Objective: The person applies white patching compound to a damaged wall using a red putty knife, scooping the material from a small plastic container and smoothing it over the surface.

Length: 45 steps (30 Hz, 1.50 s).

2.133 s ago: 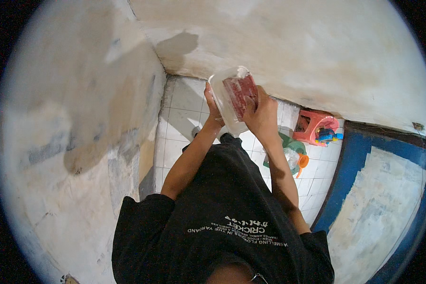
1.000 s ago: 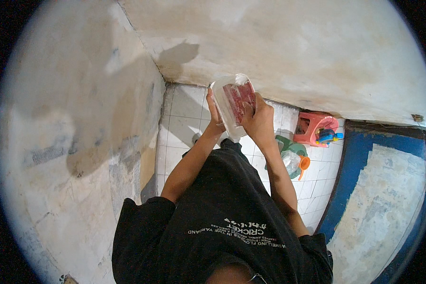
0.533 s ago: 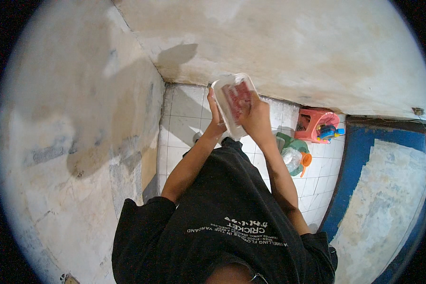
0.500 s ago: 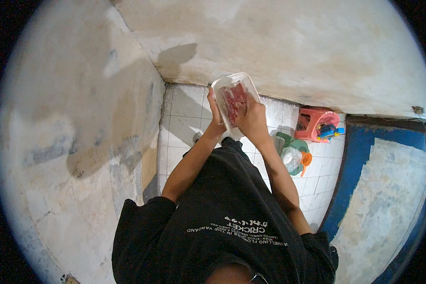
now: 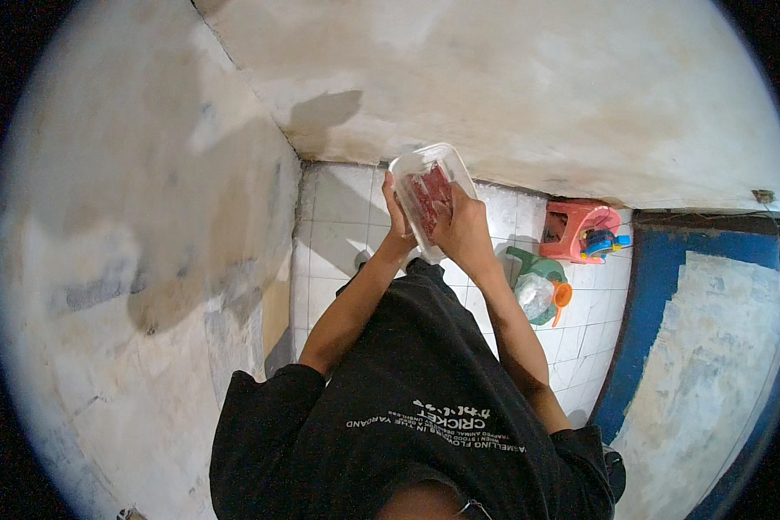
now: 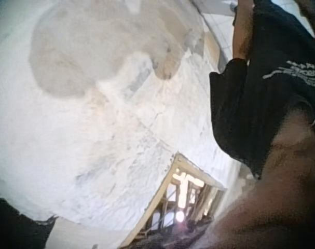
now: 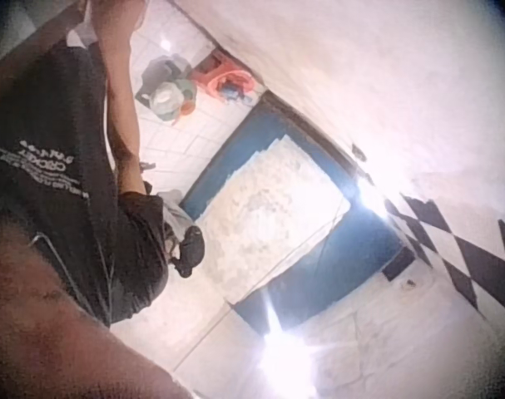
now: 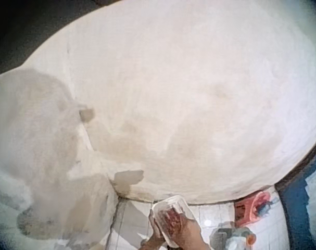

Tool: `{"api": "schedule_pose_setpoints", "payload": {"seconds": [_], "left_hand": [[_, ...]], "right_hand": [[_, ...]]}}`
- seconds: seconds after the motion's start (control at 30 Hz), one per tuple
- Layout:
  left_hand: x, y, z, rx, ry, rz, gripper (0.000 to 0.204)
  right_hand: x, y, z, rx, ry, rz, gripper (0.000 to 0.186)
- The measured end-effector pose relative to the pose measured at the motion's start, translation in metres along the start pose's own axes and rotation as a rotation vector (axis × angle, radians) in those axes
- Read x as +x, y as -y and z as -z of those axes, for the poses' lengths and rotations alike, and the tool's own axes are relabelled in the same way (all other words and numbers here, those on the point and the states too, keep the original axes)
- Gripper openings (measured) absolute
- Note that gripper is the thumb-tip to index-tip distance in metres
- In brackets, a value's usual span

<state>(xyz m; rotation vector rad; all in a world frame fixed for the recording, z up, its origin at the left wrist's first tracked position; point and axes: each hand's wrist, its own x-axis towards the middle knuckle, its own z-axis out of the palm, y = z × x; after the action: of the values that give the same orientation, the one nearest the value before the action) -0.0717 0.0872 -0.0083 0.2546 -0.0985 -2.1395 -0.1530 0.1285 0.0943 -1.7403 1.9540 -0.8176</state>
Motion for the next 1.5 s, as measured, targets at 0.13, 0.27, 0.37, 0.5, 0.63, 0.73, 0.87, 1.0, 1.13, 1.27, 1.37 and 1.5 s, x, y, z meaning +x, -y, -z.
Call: {"api": "schedule_pose_setpoints", "payload": {"seconds": [0.13, 0.27, 0.37, 0.5, 0.63, 0.73, 0.87, 1.0, 1.13, 1.27, 1.37, 1.5], "left_hand": [[0.004, 0.002, -0.002, -0.064, 0.038, 0.001, 0.08], [0.003, 0.014, 0.01, 0.076, -0.011, -0.118, 0.088], [0.01, 0.02, 0.027, 0.079, -0.083, -0.164, 0.085], [-0.003, 0.005, -0.021, -0.109, -0.017, 0.021, 0.084], [-0.005, 0.004, -0.007, 0.082, -0.019, -0.054, 0.08], [-0.003, 0.006, -0.021, 0.027, -0.088, -0.07, 0.081], [-0.005, 0.004, -0.021, 0.1, -0.072, -0.167, 0.078], [-0.013, 0.004, -0.011, 0.144, -0.077, -0.215, 0.078], [-0.017, 0.004, -0.021, 0.27, -0.049, -0.318, 0.069], [-0.01, 0.002, -0.027, 0.109, -0.041, -0.244, 0.069], [-0.009, 0.008, -0.031, 0.165, -0.171, -0.282, 0.069], [-0.001, 0.013, 0.005, 0.303, -0.18, -0.366, 0.068]], "right_hand": [[0.007, 0.016, 0.03, 0.134, -0.129, 0.01, 0.014], [0.01, 0.004, 0.051, -0.032, -0.124, -0.107, 0.014], [0.013, 0.016, 0.05, -0.055, -0.164, -0.014, 0.014], [0.004, 0.008, 0.029, -0.131, -0.095, 0.072, 0.017], [-0.005, 0.013, 0.018, -0.11, -0.002, 0.016, 0.024], [0.0, 0.02, 0.039, 0.029, -0.188, 0.068, 0.031], [-0.003, 0.016, 0.03, -0.064, -0.12, 0.042, 0.042], [-0.017, 0.02, -0.001, -0.198, -0.186, 0.127, 0.047], [-0.013, 0.009, 0.012, -0.081, -0.16, 0.08, 0.042], [-0.008, 0.017, 0.036, -0.055, -0.14, -0.046, 0.043], [0.0, 0.018, 0.021, -0.2, -0.13, 0.045, 0.043], [-0.004, 0.011, -0.006, -0.3, -0.083, 0.108, 0.046]]}}
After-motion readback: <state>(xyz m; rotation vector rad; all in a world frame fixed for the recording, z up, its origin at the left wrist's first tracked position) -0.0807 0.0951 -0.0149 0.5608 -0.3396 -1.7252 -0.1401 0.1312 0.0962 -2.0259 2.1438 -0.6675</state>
